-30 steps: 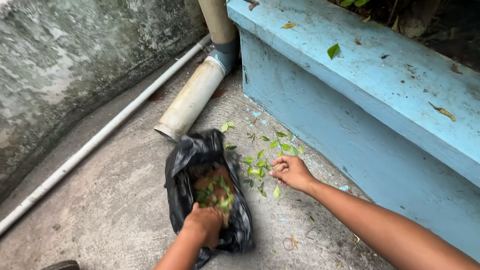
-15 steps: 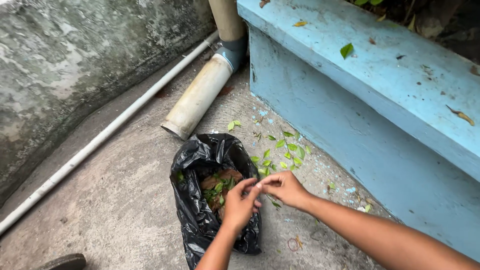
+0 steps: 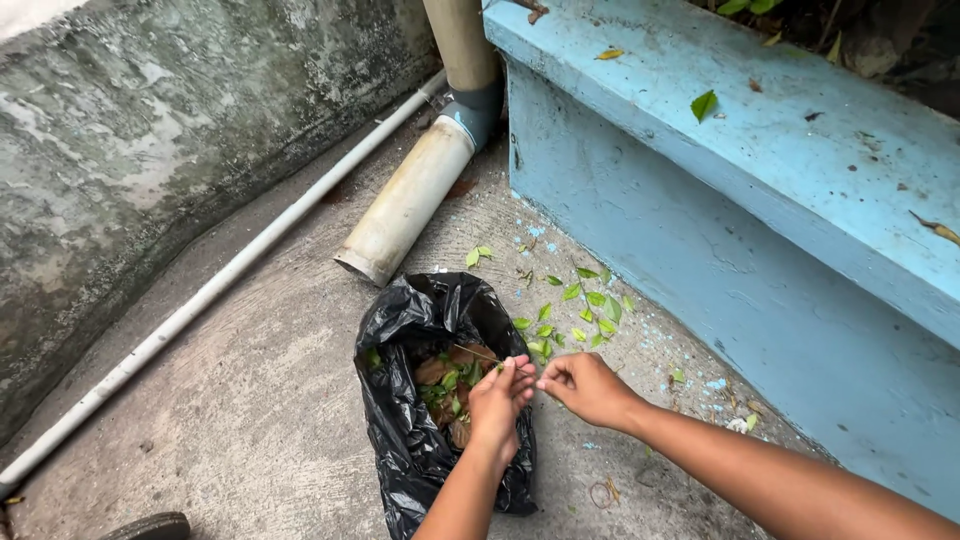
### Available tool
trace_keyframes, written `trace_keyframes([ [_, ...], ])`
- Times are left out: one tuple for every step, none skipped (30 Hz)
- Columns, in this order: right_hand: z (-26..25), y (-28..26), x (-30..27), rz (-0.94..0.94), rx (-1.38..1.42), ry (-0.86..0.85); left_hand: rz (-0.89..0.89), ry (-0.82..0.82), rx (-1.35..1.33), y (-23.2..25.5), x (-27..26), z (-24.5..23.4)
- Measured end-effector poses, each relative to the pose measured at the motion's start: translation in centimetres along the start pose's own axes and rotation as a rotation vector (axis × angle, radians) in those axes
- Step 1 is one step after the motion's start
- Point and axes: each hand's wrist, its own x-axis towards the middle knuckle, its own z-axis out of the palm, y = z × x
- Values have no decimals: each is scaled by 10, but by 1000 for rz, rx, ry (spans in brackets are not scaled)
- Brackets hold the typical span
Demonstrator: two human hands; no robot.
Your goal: Picking up fallen leaves from the ground and placing them into a black trash bag.
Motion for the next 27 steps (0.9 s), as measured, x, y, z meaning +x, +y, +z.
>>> trace_keyframes([
  [-4,-4,0,-5,-1,2,5,-2,0,-5,7,2],
  [-6,-10,0,58,-34,-48,-20,-26,-104,-9,13,1],
  [-8,-15,1,121,-68,-97,-44,-52,-208,-13,20,-1],
  [-15,-23,-1,111,-67,-110,-36,-38,-212,-21,28,-2],
  [-21,-30,-3,-52,-223,-104,-23,-54,-190,-29,36,-4],
  [-27,-39,-3,-222,-376,-97,-6,-68,-169,-35,46,-7],
  [-26,-41,-3,-239,-374,-109,7,-52,-174,-36,50,-7],
  [-26,-43,-5,-246,-476,-153,116,-91,-53,-39,53,-6],
  [-27,-45,-7,-254,-578,-195,224,-127,72,-41,56,-5],
  [-23,-27,-6,-277,-578,-210,237,-104,66,-44,52,-1],
  [-21,-10,-5,-409,-651,-199,215,-73,153,-46,49,4],
  [-16,4,0,-549,-719,-179,197,-41,244,-44,48,6],
  [-14,7,3,-578,-714,-185,214,-17,243,-31,39,6],
  [-13,13,2,-543,-799,-303,251,8,425,-22,29,9],
  [-13,20,3,-507,-886,-419,282,35,608,-14,20,13],
  [-20,38,2,-528,-883,-426,287,56,607,-4,14,10],
  [-27,57,3,-457,-935,-519,322,63,716,6,8,7],
  [-37,78,5,-377,-989,-603,357,63,826,17,6,7],
  [-43,71,4,-392,-991,-603,364,76,827,14,10,3],
  [-51,62,5,-288,-990,-600,386,33,807,14,14,0],
  [-60,54,5,-183,-987,-594,407,-11,787,14,19,-3],
  [-61,56,8,-192,-988,-602,405,0,785,13,16,-2],
  [-62,59,10,-119,-919,-490,370,-29,829,12,14,-1],
  [-63,62,11,-44,-847,-377,333,-64,872,10,10,1],
  [-60,60,11,-48,-847,-386,328,-56,869,13,0,6],
  [-56,55,16,-42,-751,-284,274,-49,909,22,-8,9],
  [-51,50,20,-37,-653,-184,219,-42,948,30,-16,13],
])
